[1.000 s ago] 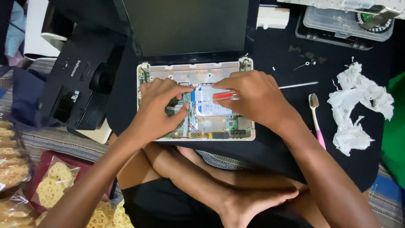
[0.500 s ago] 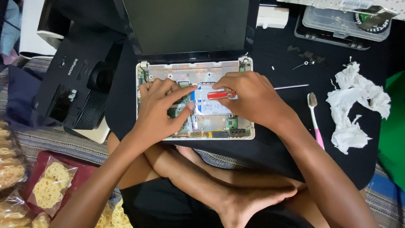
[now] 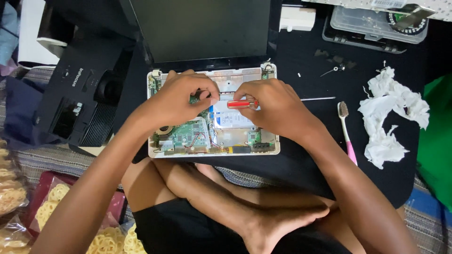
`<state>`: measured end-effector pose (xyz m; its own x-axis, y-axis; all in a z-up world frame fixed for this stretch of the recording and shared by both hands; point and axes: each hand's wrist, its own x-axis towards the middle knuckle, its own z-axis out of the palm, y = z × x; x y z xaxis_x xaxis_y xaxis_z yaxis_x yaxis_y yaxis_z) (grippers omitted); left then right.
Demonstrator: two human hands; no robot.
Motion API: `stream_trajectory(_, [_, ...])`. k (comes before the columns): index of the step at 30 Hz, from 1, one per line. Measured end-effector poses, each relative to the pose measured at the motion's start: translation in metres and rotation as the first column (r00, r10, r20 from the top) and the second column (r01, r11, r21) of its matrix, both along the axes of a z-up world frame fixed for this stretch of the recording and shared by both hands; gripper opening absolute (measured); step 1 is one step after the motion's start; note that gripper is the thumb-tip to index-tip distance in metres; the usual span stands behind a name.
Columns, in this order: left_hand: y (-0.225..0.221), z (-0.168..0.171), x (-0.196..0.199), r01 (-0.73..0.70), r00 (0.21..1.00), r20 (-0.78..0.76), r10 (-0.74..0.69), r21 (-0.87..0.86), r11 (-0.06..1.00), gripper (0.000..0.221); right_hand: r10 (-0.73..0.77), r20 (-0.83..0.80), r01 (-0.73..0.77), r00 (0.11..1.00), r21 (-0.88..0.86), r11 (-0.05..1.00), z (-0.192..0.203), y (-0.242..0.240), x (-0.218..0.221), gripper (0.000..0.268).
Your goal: Disassembling and repairing a laptop by removing screws and disconnecting internal components.
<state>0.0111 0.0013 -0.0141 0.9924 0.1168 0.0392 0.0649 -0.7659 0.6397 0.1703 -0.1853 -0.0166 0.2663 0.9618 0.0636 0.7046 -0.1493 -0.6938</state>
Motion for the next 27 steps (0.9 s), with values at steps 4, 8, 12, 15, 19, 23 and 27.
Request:
stream_trajectory(4, [0.004, -0.002, 0.005, 0.026, 0.997, -0.074, -0.026, 0.009, 1.0, 0.017, -0.024, -0.012, 0.024, 1.0, -0.014, 1.0, -0.017, -0.001, 0.006, 0.024])
stream_trajectory(8, [0.007, -0.006, 0.006, 0.023, 0.995, -0.096, -0.019, 0.033, 0.999, 0.02, -0.034, -0.032, 0.032, 0.999, -0.079, 0.996, -0.011, -0.002, 0.004, 0.019])
stream_trajectory(12, [0.006, -0.006, 0.005, 0.006, 0.995, -0.099, -0.006, 0.006, 1.0, 0.022, -0.067, -0.023, 0.064, 0.998, -0.104, 0.993, -0.013, 0.001, 0.004, 0.018])
stream_trajectory(15, [0.007, -0.009, 0.005, -0.001, 0.996, -0.094, -0.002, -0.024, 1.0, 0.021, -0.074, -0.007, 0.073, 0.997, -0.116, 0.991, -0.016, 0.003, 0.005, 0.017])
stream_trajectory(19, [0.006, -0.004, 0.003, 0.001, 0.994, -0.111, -0.007, -0.055, 0.998, 0.02, -0.061, -0.021, 0.059, 0.998, -0.079, 0.995, -0.016, 0.003, 0.006, 0.018])
stream_trajectory(23, [0.009, -0.007, 0.005, -0.001, 0.994, -0.108, -0.005, -0.057, 0.998, 0.022, -0.032, 0.013, 0.032, 0.999, -0.026, 0.999, -0.003, 0.003, -0.001, 0.029])
stream_trajectory(27, [0.008, -0.003, 0.004, -0.006, 0.994, -0.107, -0.003, -0.083, 0.997, 0.021, -0.007, 0.007, 0.007, 1.0, 0.015, 1.0, -0.003, 0.004, -0.007, 0.028])
